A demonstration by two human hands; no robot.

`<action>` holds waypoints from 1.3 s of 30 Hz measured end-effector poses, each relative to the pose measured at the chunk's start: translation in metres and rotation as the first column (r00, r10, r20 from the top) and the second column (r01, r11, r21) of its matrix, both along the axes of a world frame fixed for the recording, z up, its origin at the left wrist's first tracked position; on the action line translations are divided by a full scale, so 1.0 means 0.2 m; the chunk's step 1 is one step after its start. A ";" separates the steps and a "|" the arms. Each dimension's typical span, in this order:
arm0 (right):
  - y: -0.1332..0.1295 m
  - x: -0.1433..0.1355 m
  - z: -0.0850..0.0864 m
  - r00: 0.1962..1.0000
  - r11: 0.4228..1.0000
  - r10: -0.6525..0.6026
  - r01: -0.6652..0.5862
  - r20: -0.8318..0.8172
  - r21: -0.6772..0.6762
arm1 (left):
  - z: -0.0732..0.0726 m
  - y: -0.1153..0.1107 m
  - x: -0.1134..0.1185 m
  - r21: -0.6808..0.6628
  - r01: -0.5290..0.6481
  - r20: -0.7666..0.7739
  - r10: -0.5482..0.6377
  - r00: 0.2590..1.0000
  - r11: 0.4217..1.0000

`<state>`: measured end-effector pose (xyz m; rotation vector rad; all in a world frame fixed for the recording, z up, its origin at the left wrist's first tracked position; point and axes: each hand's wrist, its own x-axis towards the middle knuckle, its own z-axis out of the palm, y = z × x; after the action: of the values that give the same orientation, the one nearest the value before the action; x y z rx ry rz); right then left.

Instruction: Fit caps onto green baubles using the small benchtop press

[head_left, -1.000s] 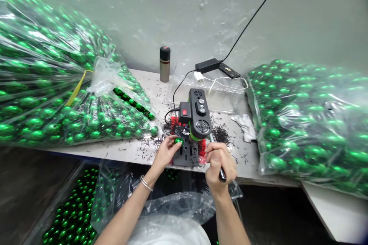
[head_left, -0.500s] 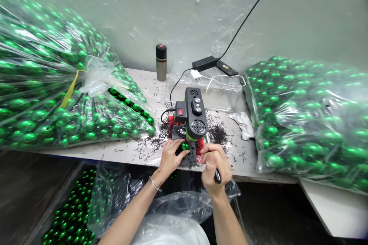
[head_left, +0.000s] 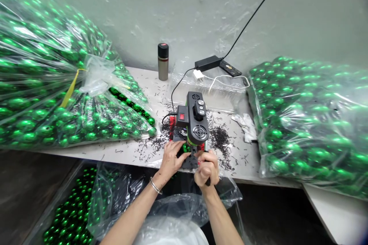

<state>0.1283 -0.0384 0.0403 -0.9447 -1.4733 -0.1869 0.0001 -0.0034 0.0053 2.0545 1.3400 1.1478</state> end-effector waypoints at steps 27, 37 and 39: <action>-0.03 -0.01 0.37 0.994 0.994 0.061 -0.068 -0.086 -0.082 | 0.37 0.49 -0.45 -0.005 -0.260 -0.639 0.197 0.744 0.966; -0.03 0.00 0.34 0.994 0.991 0.064 -0.073 -0.092 -0.108 | 0.42 0.50 -0.56 -0.180 -0.240 -0.290 0.181 0.940 0.954; -0.03 -0.01 0.34 0.993 0.992 0.050 -0.062 -0.108 -0.108 | 0.43 0.42 -0.57 -0.384 -0.122 0.184 0.205 0.961 0.915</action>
<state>0.1265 -0.0447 0.1079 -0.9867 -1.4225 -0.0142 -0.1146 0.0801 0.0909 1.5253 1.5054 1.0580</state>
